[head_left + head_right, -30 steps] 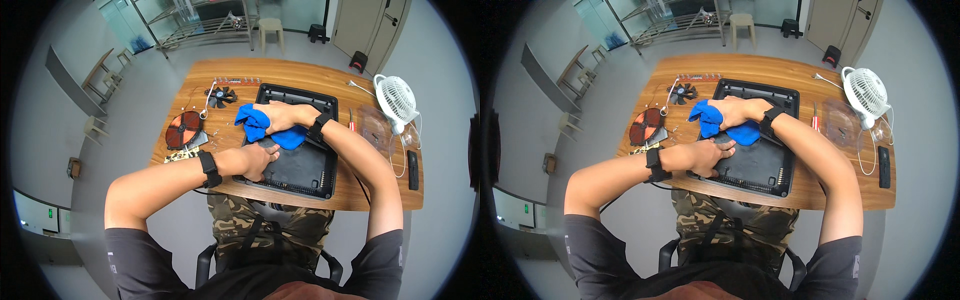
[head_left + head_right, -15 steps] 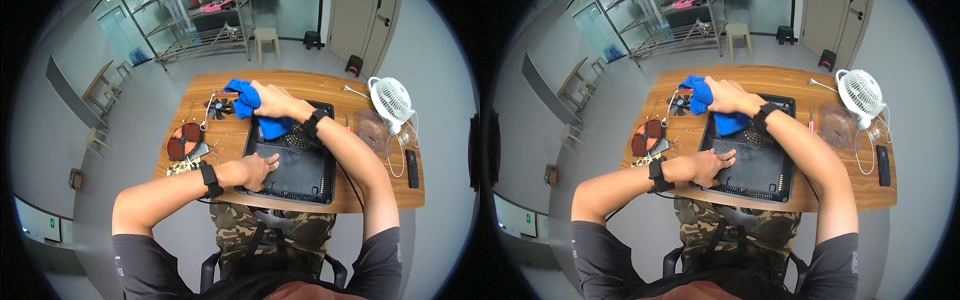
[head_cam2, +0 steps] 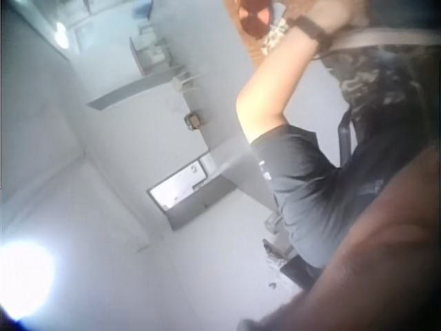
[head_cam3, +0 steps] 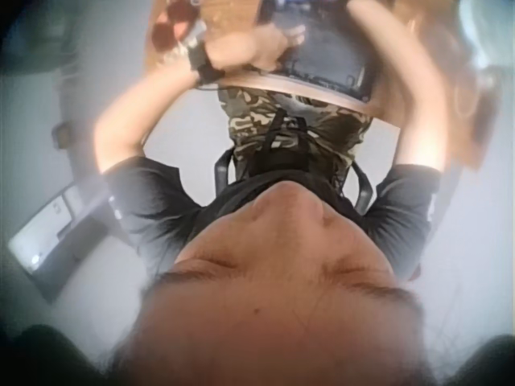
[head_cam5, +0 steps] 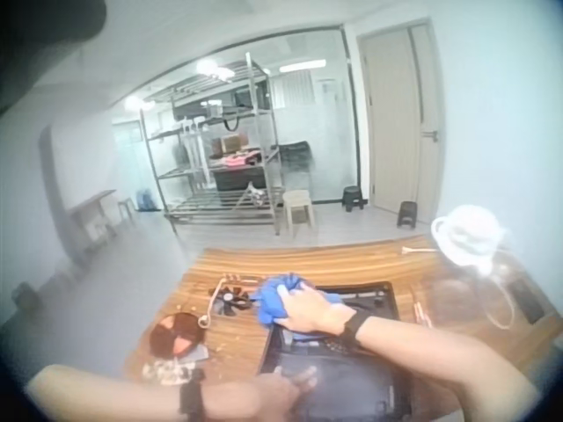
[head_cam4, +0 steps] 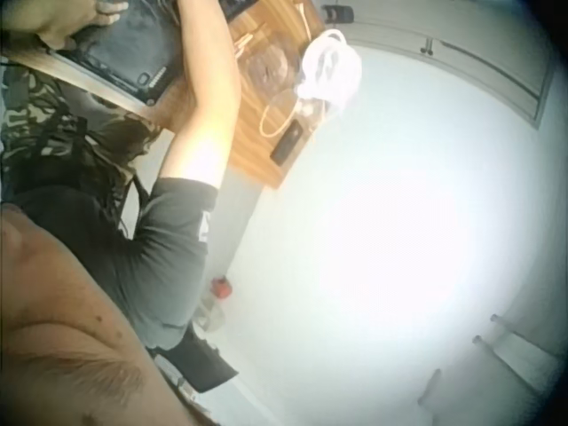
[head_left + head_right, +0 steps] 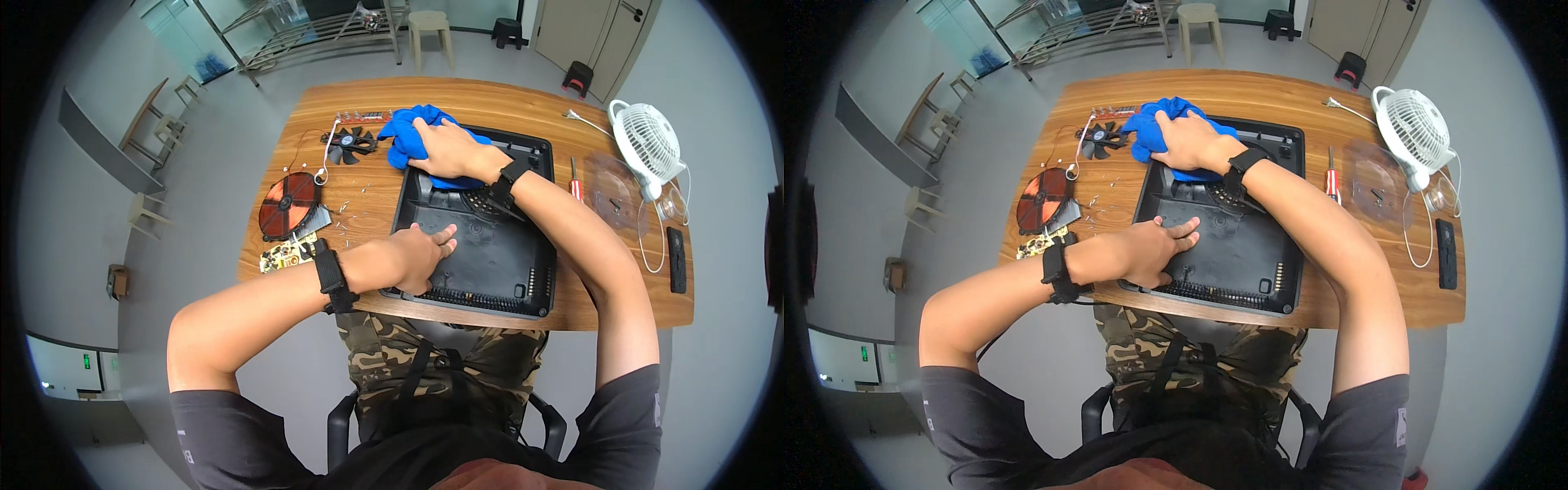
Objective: The person disassembles a small electronic device on a wooden table, using a screwdriver to remove screws and separate components. They remove a fan, circuit board, and casing parts, then wipe the interior with a blue cloth.
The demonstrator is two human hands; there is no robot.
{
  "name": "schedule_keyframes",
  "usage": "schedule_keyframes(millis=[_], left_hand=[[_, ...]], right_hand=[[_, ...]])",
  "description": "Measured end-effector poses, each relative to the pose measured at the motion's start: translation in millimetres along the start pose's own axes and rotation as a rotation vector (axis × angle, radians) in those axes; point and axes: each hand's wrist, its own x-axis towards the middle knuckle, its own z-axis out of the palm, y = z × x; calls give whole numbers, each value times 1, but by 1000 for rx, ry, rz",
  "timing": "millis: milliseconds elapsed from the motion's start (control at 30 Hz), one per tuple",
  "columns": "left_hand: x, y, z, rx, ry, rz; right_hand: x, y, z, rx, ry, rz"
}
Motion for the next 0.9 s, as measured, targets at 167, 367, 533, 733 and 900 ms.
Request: schedule_keyframes(millis=[167, 367, 533, 733, 900], left_hand=[[0, 4, -8, 16, 5, 2], [-1, -1, -3, 10, 22, -11], [1, -1, 1, -25, 33, -14], [-1, 0, -2, -2, 41, -3], [1, -1, 2, 18, 56, 10]], right_hand=[[-1, 24, -17, 147, 30, 0], [-19, 2, -81, 201, 151, -35], [-85, -5, -130, -165, 249, -35], [-139, 20, -67, -131, 90, 38], [-141, 15, -29, -16, -18, 172]])
